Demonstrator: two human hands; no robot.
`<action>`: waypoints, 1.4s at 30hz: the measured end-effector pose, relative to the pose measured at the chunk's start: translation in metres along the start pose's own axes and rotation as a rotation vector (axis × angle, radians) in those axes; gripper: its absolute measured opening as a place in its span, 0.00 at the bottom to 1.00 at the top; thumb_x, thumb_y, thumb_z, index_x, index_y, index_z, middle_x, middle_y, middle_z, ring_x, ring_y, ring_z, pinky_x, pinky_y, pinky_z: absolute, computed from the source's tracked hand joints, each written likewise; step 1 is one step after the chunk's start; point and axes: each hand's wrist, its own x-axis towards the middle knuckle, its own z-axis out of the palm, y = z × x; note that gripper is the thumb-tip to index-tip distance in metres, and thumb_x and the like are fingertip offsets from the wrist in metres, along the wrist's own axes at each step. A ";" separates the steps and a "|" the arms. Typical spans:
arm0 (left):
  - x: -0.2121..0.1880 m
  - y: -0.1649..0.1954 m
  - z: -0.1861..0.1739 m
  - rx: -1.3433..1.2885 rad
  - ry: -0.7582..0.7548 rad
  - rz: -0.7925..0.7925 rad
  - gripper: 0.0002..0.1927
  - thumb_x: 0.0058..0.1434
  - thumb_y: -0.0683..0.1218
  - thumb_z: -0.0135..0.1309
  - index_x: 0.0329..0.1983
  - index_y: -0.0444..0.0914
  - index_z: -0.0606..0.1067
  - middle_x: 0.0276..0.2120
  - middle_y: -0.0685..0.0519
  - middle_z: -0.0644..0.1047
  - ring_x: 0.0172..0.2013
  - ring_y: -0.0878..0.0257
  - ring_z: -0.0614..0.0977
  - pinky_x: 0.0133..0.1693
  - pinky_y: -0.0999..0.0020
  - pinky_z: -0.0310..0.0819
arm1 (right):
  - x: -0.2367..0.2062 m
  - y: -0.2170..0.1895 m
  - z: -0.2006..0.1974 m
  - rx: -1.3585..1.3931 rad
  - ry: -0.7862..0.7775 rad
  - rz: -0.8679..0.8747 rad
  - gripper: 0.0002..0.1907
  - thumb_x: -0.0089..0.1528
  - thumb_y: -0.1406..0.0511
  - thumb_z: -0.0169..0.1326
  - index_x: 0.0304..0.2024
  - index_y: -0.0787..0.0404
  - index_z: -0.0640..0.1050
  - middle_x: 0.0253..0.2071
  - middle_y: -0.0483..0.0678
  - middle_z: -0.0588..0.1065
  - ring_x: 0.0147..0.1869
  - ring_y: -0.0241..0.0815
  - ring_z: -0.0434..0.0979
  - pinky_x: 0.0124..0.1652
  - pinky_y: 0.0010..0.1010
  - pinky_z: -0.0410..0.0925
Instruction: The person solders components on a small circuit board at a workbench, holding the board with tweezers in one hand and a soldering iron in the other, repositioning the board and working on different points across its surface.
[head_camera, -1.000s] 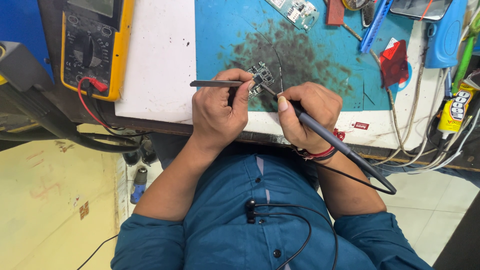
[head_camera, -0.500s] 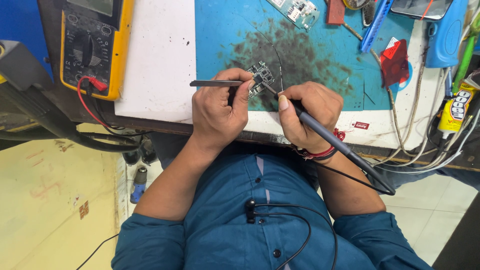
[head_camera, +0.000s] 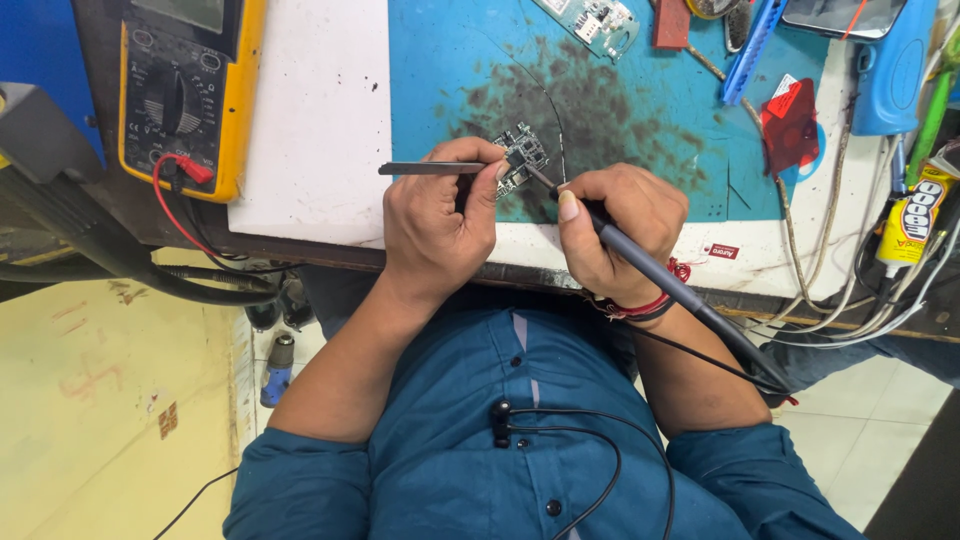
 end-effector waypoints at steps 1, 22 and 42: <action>0.000 0.000 0.000 0.001 0.000 -0.003 0.04 0.70 0.39 0.59 0.45 0.34 0.76 0.38 0.50 0.82 0.30 0.65 0.84 0.32 0.71 0.77 | 0.000 0.000 -0.001 -0.002 -0.002 0.000 0.02 0.64 0.71 0.57 0.36 0.64 0.77 0.28 0.50 0.74 0.30 0.48 0.75 0.31 0.33 0.65; -0.001 -0.001 0.000 0.004 0.009 0.011 0.04 0.70 0.38 0.59 0.45 0.34 0.76 0.38 0.50 0.82 0.30 0.65 0.84 0.32 0.70 0.76 | -0.001 -0.002 0.000 -0.014 0.001 0.035 0.03 0.65 0.71 0.58 0.36 0.64 0.77 0.27 0.50 0.73 0.29 0.47 0.74 0.30 0.33 0.64; -0.001 0.000 0.002 0.029 0.078 -0.019 0.04 0.72 0.39 0.58 0.47 0.35 0.75 0.40 0.50 0.81 0.34 0.64 0.84 0.36 0.71 0.78 | 0.005 -0.005 0.005 -0.105 -0.051 0.018 0.11 0.68 0.70 0.62 0.53 0.64 0.79 0.40 0.54 0.81 0.41 0.48 0.85 0.42 0.33 0.75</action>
